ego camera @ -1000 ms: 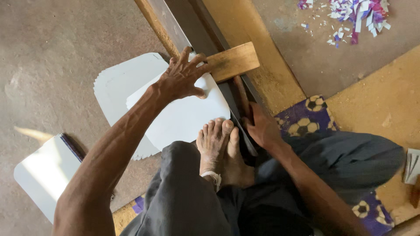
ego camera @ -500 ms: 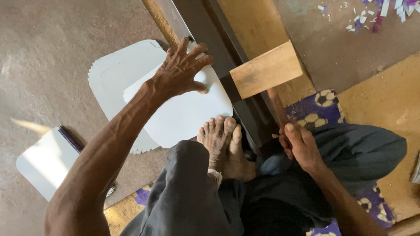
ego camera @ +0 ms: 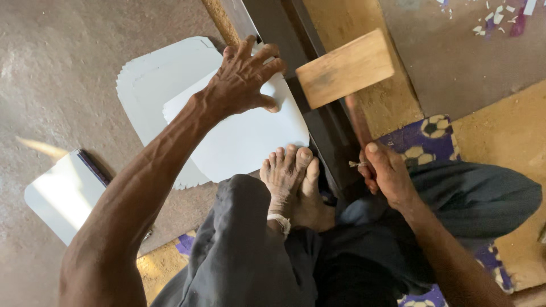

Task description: The person sits on the floor and uses a wooden mallet to strike a metal blade, trimming the edges of stacked white paper sheets. They repeatedly align the stack and strike the blade to remove excess material, then handle a patterned sheet and trim its edges in the same manner.

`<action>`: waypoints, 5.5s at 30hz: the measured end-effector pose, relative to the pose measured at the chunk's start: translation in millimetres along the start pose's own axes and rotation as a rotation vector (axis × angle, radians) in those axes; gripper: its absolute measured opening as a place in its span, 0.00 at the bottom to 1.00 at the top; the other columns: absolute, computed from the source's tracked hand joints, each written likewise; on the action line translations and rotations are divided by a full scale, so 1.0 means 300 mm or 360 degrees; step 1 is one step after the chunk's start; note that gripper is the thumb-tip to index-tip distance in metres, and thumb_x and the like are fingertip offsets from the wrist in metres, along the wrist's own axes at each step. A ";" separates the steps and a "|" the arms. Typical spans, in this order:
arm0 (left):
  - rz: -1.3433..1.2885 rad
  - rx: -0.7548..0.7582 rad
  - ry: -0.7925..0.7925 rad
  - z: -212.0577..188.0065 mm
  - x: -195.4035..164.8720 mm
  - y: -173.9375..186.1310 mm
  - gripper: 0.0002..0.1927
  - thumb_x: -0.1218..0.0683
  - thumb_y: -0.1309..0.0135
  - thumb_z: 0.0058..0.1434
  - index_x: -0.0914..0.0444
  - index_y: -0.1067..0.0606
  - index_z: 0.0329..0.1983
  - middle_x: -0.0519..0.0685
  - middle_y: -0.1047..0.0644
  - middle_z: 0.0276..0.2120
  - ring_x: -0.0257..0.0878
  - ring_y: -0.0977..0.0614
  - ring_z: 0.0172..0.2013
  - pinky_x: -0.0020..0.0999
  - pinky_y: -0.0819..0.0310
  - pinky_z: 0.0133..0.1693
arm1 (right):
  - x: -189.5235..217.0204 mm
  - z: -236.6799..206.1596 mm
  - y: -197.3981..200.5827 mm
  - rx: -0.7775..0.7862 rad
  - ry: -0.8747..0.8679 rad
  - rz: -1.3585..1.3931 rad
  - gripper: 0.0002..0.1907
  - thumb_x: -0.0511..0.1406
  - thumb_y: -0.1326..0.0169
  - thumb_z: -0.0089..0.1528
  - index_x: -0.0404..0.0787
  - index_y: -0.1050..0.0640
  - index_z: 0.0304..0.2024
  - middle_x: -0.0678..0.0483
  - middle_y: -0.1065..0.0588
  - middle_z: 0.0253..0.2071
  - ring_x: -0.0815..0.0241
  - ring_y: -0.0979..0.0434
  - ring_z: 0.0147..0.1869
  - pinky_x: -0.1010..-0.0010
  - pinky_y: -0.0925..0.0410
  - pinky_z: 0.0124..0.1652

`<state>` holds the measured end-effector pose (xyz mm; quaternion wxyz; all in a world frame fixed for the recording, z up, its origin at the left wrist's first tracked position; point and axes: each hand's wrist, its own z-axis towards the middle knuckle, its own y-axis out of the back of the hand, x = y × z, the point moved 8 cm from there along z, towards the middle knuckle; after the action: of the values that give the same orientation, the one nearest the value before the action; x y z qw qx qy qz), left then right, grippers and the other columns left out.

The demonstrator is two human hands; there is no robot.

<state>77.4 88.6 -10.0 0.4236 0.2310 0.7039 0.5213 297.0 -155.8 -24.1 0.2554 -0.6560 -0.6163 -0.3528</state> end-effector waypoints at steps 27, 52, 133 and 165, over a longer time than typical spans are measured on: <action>-0.0090 -0.0086 -0.0007 -0.012 0.008 0.011 0.40 0.40 0.24 0.40 0.50 0.23 0.58 0.49 0.31 0.64 0.56 0.40 0.66 0.68 0.44 0.61 | -0.096 -0.076 0.008 -0.0025 -0.0064 -0.0141 0.31 0.59 0.59 0.66 0.39 0.27 0.36 0.56 0.33 0.19 0.68 0.38 0.17 0.74 0.41 0.17; -0.0001 -0.0024 0.0029 -0.006 0.015 -0.010 0.41 0.37 0.25 0.42 0.50 0.24 0.60 0.50 0.34 0.66 0.57 0.42 0.67 0.70 0.44 0.61 | 0.042 -0.258 0.129 -0.0761 0.0772 -0.0722 0.15 0.42 0.57 0.73 0.35 0.32 0.40 0.55 0.34 0.22 0.65 0.38 0.19 0.72 0.40 0.18; -0.0030 -0.0016 -0.0044 -0.028 -0.025 0.025 0.44 0.37 0.27 0.49 0.52 0.31 0.66 0.52 0.37 0.69 0.63 0.47 0.71 0.75 0.42 0.61 | 0.035 -0.284 0.350 -0.0944 0.0802 0.1387 0.26 0.54 0.65 0.77 0.42 0.30 0.37 0.51 0.30 0.30 0.57 0.34 0.25 0.62 0.34 0.29; -0.0026 -0.0037 -0.0015 -0.014 -0.016 0.032 0.44 0.36 0.26 0.51 0.53 0.30 0.67 0.53 0.36 0.70 0.64 0.47 0.71 0.75 0.45 0.61 | -0.049 -0.008 0.120 -0.0514 0.0273 0.1178 0.27 0.58 0.63 0.71 0.45 0.29 0.37 0.58 0.31 0.24 0.65 0.34 0.21 0.68 0.35 0.22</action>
<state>75.2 86.1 1.0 0.4337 0.2228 0.6976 0.5250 332.2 -170.8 -30.4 0.3093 -0.8333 -0.2519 -0.3827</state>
